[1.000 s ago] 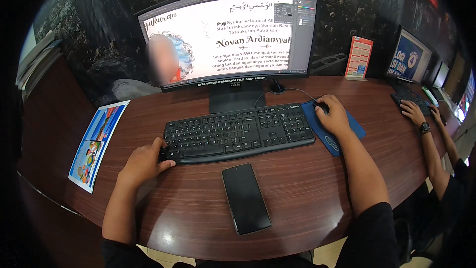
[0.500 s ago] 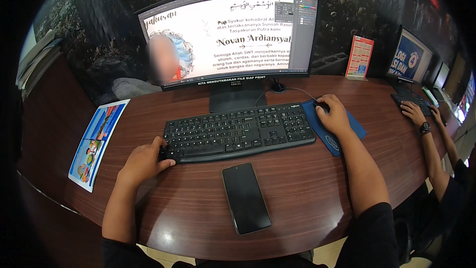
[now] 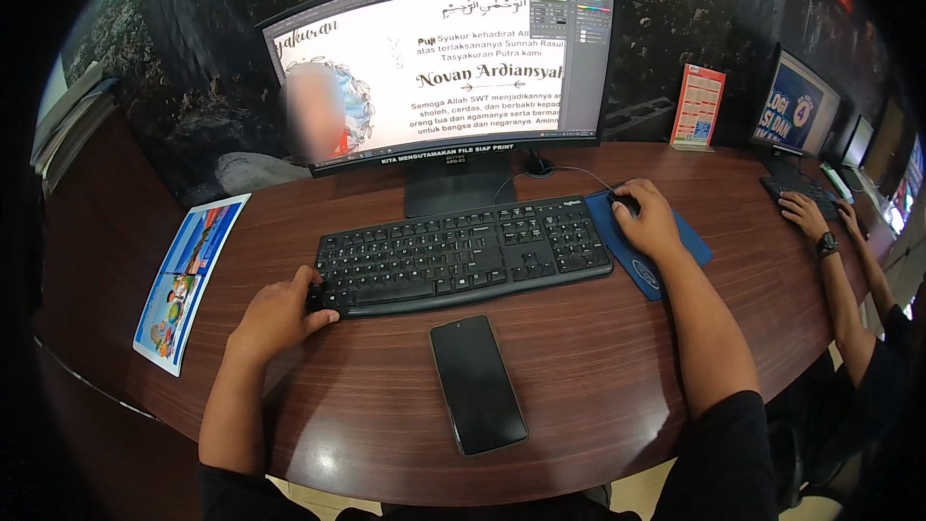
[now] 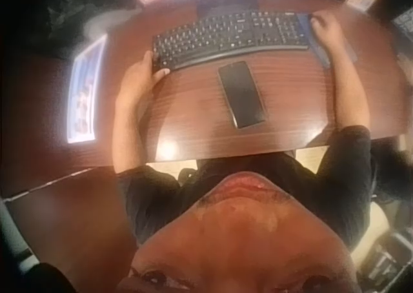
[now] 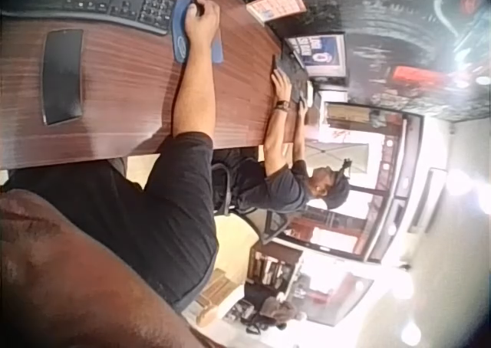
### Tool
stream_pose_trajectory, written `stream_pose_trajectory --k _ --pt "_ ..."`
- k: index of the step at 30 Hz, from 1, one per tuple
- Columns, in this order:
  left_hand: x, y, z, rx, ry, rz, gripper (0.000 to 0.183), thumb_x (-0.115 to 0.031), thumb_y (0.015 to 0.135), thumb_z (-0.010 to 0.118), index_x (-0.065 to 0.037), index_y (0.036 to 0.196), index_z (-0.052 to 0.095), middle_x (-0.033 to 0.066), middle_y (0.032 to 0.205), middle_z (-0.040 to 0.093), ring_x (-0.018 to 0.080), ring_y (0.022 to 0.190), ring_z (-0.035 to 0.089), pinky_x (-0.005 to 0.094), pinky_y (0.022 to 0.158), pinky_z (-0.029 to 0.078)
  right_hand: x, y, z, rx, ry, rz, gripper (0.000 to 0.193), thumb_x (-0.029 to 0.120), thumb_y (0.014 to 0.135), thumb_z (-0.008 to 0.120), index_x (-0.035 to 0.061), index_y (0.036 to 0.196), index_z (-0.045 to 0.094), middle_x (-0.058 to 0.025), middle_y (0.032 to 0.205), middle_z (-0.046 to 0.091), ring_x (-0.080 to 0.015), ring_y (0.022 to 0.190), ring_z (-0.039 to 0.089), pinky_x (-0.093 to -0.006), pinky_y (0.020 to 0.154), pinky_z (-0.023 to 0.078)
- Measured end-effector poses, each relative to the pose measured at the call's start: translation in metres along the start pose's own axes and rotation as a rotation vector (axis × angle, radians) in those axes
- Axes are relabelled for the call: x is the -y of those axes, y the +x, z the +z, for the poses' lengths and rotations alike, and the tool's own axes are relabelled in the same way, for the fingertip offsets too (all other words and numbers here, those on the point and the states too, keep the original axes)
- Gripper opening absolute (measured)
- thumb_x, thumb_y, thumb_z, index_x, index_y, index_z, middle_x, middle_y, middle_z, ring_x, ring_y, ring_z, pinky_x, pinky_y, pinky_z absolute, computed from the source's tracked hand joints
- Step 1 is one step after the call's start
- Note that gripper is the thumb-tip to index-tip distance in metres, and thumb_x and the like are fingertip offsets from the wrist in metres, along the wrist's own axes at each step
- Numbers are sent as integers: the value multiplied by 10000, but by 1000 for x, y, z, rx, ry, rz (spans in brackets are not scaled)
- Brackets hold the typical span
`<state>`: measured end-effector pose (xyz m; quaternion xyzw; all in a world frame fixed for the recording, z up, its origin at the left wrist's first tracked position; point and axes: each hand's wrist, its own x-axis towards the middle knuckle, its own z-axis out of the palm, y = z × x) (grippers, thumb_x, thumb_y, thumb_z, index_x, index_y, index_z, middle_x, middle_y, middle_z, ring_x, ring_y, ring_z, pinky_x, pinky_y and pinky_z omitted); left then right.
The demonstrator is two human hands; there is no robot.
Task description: Creating or editing a digital card/memorial design using graphics software.
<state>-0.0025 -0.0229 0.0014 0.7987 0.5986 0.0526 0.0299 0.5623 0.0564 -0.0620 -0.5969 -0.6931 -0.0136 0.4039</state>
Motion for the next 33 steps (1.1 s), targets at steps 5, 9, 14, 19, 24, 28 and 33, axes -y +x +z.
stream_pose_trajectory --k 5,9,14,19,24,28,33 --pt "-2 1 -2 18 9 -19 613 -438 877 829 -55 1257 539 220 980 741 423 984 720 511 872 546 1 0 0 0 -4 -1 283 136 894 724 -9 1137 728 -165 1230 685 -352 1152 679 -405 1008 532" --pt "-1 1 -1 20 9 -26 615 -440 876 829 -54 1258 541 219 981 741 422 987 720 513 874 546 1 0 0 -4 -14 -5 285 137 894 726 -11 1138 729 -165 1233 685 -353 1153 679 -404 1014 531" --pt "-2 0 -1 15 5 -16 614 -438 877 829 -50 1258 543 222 990 743 423 994 720 511 875 548 1 -1 0 -1 -14 2 289 139 893 723 -11 1140 730 -166 1245 682 -354 1162 676 -407 1019 527" --pt "-2 0 -2 16 -4 -17 621 -438 873 832 -47 1259 543 228 1004 743 424 1002 721 509 880 550 0 0 -1 6 -6 1 296 147 892 721 -7 1145 732 -164 1250 680 -354 1169 673 -409 1018 527" --pt "-3 0 -3 18 -13 -26 619 -440 870 835 -58 1261 544 223 1002 744 424 1000 722 505 883 551 1 0 -1 14 -7 10 295 149 892 721 -6 1143 732 -162 1253 680 -353 1171 672 -410 1017 527" --pt "-2 0 -1 9 0 -24 617 -441 870 835 -64 1261 544 221 1000 744 424 994 721 503 878 552 1 0 -1 4 -14 1 290 148 894 723 -5 1140 731 -164 1257 680 -354 1164 675 -407 1004 533" --pt "-5 0 -5 24 -4 -16 545 -398 905 808 -57 1245 552 210 995 744 410 1005 724 498 877 552 12 -1 -3 17 9 43 289 171 893 728 13 1135 730 -161 1273 677 -358 1209 652 -454 1066 491"
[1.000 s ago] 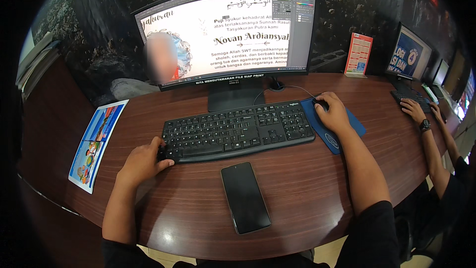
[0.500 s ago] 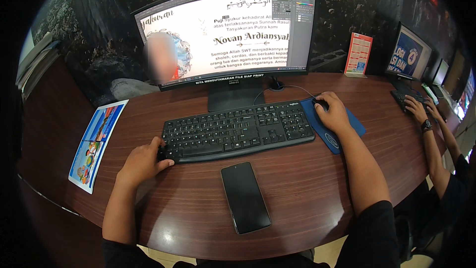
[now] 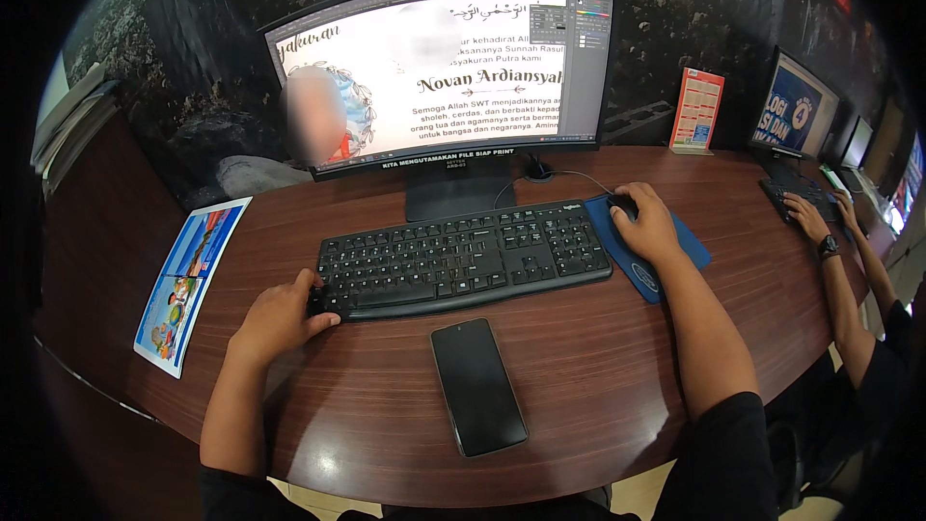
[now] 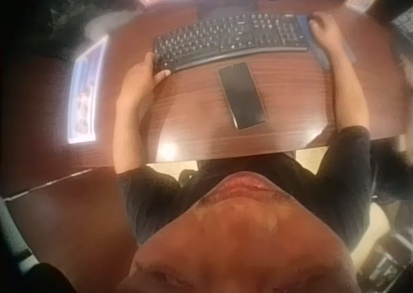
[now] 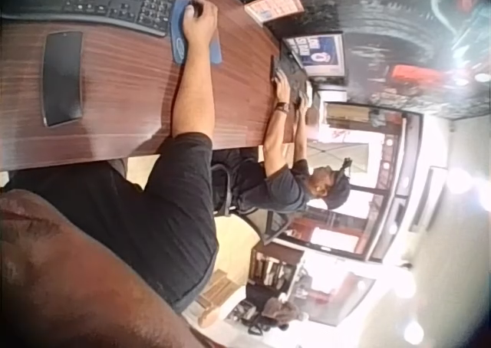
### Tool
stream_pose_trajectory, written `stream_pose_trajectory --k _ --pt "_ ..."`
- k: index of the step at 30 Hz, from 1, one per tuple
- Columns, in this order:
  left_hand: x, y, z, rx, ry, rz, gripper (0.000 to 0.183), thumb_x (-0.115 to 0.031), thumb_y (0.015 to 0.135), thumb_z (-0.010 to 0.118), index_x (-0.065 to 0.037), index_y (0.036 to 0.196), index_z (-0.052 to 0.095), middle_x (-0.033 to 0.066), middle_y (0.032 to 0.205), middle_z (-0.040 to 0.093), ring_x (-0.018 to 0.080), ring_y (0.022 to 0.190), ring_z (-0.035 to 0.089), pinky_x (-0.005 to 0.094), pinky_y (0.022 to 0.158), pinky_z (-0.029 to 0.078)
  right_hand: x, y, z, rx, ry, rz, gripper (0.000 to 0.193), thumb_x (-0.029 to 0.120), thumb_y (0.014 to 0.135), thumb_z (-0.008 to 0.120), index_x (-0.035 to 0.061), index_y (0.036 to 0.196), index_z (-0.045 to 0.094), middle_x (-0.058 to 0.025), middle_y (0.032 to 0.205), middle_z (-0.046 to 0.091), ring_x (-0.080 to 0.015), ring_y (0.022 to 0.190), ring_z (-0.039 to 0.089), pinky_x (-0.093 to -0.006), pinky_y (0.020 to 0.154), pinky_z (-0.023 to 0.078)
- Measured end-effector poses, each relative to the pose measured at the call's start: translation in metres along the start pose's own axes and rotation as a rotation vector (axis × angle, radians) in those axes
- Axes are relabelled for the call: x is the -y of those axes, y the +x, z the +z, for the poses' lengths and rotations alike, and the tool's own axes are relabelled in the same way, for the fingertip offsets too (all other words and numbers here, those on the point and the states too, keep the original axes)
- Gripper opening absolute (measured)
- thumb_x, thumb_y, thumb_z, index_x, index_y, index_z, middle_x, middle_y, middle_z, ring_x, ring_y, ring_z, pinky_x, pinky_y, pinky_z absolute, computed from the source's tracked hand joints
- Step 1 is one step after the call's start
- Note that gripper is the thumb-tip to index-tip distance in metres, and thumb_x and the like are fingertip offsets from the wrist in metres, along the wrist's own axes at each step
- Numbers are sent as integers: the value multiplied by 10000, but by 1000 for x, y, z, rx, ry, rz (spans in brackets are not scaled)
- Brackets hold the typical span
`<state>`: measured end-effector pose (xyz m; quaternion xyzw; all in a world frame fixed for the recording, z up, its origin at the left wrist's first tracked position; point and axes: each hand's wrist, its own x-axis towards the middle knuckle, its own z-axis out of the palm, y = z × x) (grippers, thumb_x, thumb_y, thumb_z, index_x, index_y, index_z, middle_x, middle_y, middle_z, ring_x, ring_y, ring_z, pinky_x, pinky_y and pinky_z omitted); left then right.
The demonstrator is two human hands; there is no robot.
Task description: Creating or editing a digital card/memorial design using graphics software.
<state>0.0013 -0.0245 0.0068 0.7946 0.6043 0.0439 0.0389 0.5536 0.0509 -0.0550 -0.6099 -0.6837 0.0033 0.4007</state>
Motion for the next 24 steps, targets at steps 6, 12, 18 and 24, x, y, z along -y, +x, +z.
stream_pose_trajectory --k 6,12,18,24 --pt "35 10 5 -28 -173 42 345 -169 944 752 -41 1212 576 174 1057 743 352 1041 728 466 912 554 18 2 -10 24 -173 -252 196 195 921 678 88 1070 747 -130 1330 665 -386 1397 516 -590 1218 272" --pt "36 12 7 -28 -243 40 372 -140 932 762 -44 1234 566 163 1105 737 311 1032 732 432 913 561 33 -2 -15 194 -193 -285 188 183 946 639 113 1055 775 -115 1415 637 -400 1480 433 -607 1262 209" --pt "34 10 6 -13 -230 37 379 -149 937 760 -46 1244 564 176 1136 735 319 1047 734 430 915 563 34 -4 -19 320 -121 -278 208 180 933 644 127 1071 790 -121 1472 607 -392 1516 391 -596 1282 173" --pt "40 7 11 -13 -238 -8 389 -215 941 756 -81 1253 567 154 1064 748 346 1070 723 455 915 550 6 4 1 -71 -196 -320 142 148 916 678 51 1015 710 -169 1174 699 -368 1231 627 -532 1069 439"
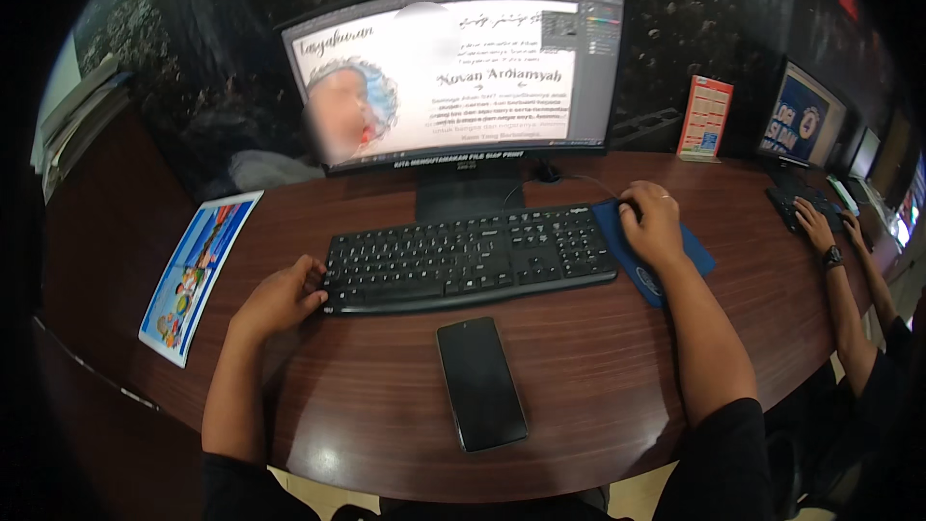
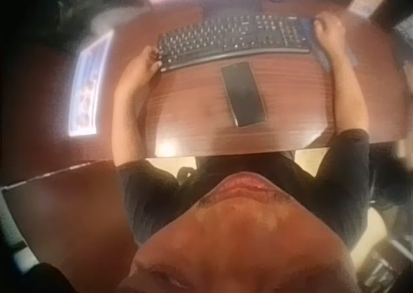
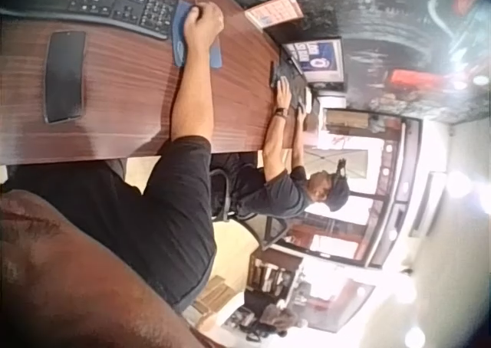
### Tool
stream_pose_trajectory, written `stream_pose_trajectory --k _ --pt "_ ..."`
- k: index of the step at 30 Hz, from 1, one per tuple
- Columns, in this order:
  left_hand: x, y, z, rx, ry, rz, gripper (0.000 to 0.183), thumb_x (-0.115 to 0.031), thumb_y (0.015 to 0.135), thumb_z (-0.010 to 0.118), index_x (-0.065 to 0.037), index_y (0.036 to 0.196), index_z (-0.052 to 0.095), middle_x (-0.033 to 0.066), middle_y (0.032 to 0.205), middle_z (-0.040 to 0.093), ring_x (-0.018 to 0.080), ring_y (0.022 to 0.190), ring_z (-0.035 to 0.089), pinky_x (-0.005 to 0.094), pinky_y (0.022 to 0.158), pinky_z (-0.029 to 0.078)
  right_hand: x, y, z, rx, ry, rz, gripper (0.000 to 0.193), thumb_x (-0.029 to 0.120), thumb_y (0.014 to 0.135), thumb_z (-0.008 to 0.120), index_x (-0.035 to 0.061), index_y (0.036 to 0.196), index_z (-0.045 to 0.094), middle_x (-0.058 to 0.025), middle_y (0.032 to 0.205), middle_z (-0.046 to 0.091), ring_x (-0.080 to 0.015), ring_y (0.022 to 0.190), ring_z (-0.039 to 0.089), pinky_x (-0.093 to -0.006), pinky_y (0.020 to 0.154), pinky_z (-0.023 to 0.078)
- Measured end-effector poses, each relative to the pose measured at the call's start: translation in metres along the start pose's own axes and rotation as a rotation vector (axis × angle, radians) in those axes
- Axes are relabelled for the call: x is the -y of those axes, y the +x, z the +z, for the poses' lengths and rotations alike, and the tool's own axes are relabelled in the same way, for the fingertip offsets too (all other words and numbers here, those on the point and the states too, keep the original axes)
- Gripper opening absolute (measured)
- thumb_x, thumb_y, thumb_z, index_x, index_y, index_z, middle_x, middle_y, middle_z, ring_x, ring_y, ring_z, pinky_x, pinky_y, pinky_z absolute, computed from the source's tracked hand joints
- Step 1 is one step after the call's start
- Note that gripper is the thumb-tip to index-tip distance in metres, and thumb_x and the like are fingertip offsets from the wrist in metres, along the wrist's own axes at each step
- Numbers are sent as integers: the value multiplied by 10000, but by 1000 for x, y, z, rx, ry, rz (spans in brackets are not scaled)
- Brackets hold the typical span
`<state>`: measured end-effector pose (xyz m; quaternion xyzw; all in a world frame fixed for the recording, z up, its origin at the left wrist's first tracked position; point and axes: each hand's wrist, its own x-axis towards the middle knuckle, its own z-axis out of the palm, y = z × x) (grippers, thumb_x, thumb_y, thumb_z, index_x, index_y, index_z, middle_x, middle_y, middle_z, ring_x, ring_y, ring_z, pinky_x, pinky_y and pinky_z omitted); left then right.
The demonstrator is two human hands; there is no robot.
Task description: Creating or editing a digital card/memorial design using graphics software.
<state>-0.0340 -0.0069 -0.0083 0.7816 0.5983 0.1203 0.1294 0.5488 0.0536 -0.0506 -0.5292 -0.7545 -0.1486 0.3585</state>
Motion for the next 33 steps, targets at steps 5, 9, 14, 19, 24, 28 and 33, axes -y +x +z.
stream_pose_trajectory --k 5,9,14,19,24,28,33 --pt "-26 11 8 -258 -20 199 494 -130 934 721 -75 1384 527 198 1282 685 381 1207 653 454 1018 509 -16 -4 2 -1 90 375 313 231 934 717 32 1172 678 -199 1204 686 -398 1192 645 -457 1010 503" --pt "-47 20 31 -300 -30 370 550 -67 942 662 -58 1461 481 185 1298 678 381 1239 626 470 1082 466 -14 -3 8 67 75 405 339 220 927 720 48 1214 666 -180 1267 665 -377 1210 640 -439 1023 502" --pt "-66 28 45 -340 -6 533 584 1 928 607 -11 1488 444 198 1354 641 398 1331 556 507 1152 399 -16 -6 12 45 87 358 299 189 912 721 42 1171 688 -162 1231 678 -358 1174 659 -421 1011 511" --pt "-66 26 49 -164 81 477 718 -174 992 590 -2 1609 265 209 1449 593 398 1434 465 602 1245 275 -9 -5 11 13 95 360 232 160 906 715 31 1098 721 -167 1176 702 -381 1117 672 -440 978 525" --pt "-61 22 33 -305 150 501 770 -256 983 657 15 1606 295 236 1445 594 420 1421 484 556 1221 335 -8 -8 10 -18 112 386 208 149 901 710 33 1071 739 -176 1157 706 -401 1090 673 -460 957 532" --pt "-42 7 14 -360 185 215 1066 -447 869 818 -10 1644 230 301 1390 606 452 1291 604 484 1084 484 -2 -7 7 19 82 376 230 164 904 706 37 1093 738 -172 1185 703 -394 1120 665 -465 974 525" --pt "-36 3 6 4 68 -84 1176 -584 818 826 -36 1656 209 317 1342 655 461 1231 658 496 1041 523 2 -5 4 26 113 397 237 162 907 701 40 1107 734 -160 1194 700 -386 1124 665 -459 981 522"
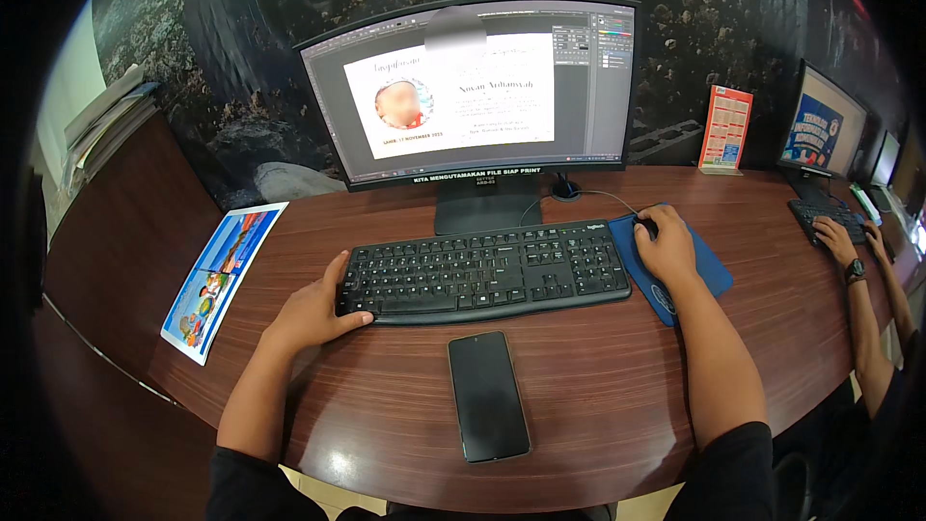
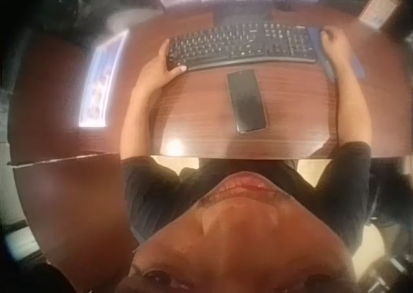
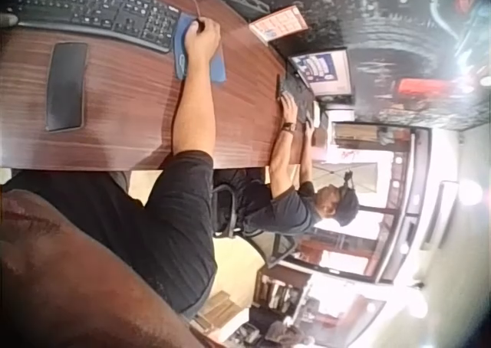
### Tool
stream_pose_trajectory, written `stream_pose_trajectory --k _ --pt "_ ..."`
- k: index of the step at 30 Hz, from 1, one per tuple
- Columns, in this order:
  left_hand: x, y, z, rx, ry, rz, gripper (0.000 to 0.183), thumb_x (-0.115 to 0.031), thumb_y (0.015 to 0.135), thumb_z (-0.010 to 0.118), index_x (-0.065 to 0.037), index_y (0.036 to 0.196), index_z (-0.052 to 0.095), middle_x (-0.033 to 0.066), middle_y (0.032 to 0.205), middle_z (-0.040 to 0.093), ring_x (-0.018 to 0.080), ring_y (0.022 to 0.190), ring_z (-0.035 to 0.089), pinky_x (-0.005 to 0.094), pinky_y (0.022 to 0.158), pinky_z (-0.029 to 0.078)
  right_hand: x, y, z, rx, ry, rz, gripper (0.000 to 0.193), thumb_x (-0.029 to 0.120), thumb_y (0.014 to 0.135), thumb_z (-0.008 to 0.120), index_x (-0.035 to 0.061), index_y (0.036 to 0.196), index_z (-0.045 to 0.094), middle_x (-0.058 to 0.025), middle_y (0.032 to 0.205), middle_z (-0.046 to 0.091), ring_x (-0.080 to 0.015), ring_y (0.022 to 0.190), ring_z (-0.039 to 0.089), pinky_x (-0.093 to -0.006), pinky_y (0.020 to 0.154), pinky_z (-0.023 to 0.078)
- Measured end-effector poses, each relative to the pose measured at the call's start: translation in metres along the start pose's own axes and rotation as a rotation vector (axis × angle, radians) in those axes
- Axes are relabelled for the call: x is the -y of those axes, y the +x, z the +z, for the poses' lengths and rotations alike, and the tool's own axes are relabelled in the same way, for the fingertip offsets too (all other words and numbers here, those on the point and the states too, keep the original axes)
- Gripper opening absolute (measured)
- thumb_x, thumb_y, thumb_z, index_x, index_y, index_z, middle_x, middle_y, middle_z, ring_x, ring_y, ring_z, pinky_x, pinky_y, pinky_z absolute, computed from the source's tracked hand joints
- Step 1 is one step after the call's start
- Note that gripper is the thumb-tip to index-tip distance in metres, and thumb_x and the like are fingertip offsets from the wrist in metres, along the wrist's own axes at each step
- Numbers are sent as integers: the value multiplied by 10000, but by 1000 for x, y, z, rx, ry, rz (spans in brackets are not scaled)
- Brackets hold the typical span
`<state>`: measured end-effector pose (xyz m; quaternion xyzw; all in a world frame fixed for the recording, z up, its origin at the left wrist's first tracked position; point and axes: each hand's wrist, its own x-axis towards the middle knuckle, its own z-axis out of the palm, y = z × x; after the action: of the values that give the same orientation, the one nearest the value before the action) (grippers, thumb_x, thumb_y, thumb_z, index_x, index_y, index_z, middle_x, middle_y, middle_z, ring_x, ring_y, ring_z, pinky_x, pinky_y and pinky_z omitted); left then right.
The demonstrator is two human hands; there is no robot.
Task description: Creating or editing a digital card/memorial design using graphics software.
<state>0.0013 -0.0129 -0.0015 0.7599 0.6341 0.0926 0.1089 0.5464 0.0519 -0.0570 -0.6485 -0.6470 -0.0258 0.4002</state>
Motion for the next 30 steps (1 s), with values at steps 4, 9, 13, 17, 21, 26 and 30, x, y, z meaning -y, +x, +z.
stream_pose_trajectory --k 4,9,13,17,21,26,30 --pt "5 1 5 -27 50 35 1151 -612 829 803 -48 1652 230 319 1347 651 462 1255 650 508 1047 524 0 1 0 7 -1 -5 238 156 908 703 42 1115 731 -151 1198 698 -380 1137 662 -453 988 520" --pt "0 0 2 0 46 11 1118 -612 835 799 -54 1642 263 317 1371 638 460 1268 642 513 1055 519 3 1 -1 24 -6 28 239 154 909 708 45 1121 729 -143 1196 695 -376 1150 657 -448 993 520" --pt "0 0 3 -14 53 24 1093 -611 844 793 -52 1632 284 314 1397 623 447 1293 630 514 1070 511 -5 1 2 17 -3 15 228 153 912 708 47 1113 728 -140 1199 693 -374 1152 657 -446 997 518" --pt "-2 -1 1 2 46 12 1081 -621 842 791 -46 1620 309 312 1411 614 437 1299 629 514 1075 509 -2 2 1 43 5 21 233 152 911 709 51 1121 720 -145 1211 687 -382 1154 654 -453 1003 516" --pt "-10 -5 0 -100 88 129 865 -485 872 802 -71 1540 440 240 1496 563 416 1345 588 501 1094 500 -5 1 3 -12 -24 4 259 156 910 710 57 1149 708 -151 1226 681 -390 1159 652 -465 1006 516" --pt "-21 -2 6 -181 135 609 477 -291 923 751 -122 1358 647 182 1544 525 385 1416 515 501 1173 431 1 1 2 -9 -73 46 281 196 911 714 63 1158 704 -166 1251 674 -401 1164 652 -482 1005 520" --pt "-29 -3 20 -207 177 683 399 -297 902 773 -120 1253 708 201 1554 502 428 1457 454 527 1192 394 5 0 -2 6 -104 66 301 213 912 715 65 1174 702 -159 1258 677 -392 1197 638 -500 1036 492"
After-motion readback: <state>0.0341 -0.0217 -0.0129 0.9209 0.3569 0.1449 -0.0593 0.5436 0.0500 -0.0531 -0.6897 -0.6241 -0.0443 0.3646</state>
